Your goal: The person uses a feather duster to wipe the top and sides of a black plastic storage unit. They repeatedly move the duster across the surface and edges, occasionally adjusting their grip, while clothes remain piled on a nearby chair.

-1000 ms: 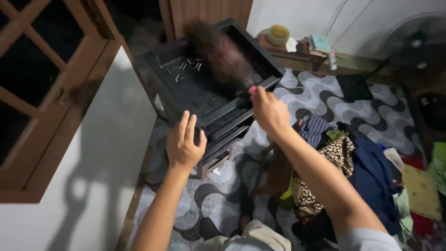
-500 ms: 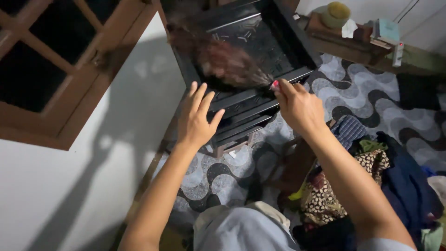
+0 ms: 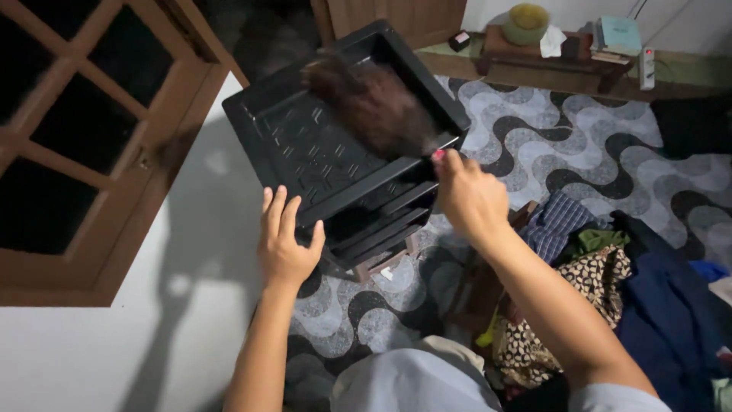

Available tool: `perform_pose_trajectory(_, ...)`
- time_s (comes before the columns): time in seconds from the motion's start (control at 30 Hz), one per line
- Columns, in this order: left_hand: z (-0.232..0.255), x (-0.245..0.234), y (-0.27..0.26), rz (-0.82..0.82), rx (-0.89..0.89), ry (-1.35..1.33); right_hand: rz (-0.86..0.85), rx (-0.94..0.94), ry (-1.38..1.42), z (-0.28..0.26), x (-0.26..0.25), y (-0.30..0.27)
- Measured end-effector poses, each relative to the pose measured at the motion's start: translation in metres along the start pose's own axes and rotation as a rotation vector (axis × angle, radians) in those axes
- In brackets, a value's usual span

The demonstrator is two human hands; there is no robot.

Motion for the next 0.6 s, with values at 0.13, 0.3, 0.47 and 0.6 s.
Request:
perform_pose_trajectory(0.13,0.0,0.004,0.0,0.021,-0.003,-0.018,0.035,0.033,-0.037,-0.002,-0.013,-0.012)
perform_pose_trajectory(0.3,-0.003,0.011,-0.003,0.039,-0.009,-0.006,0.023,-0.259,0.143,-0.035,-0.019,-0.027)
perform_pose_trajectory(0.47,0.0,0.006,-0.002,0.046,-0.017,-0.023,0.082,-0.004,0.054,-0.015,-0.009,0.013)
perform_pose_trajectory(0.6,-0.007,0.009,-0.003,0.066,-0.005,-0.02,-0.002,-0.027,0.075,-0.018,-0.012,0.023)
Point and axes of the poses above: each hand's wrist, its own y-axis towards the middle knuckle, its own x-axis out of the palm, z = x × y, the point moved 2 cm from there along y, towards the middle knuckle, and after that the axes turned 9 degrees about -z, right-handed, at the moved point
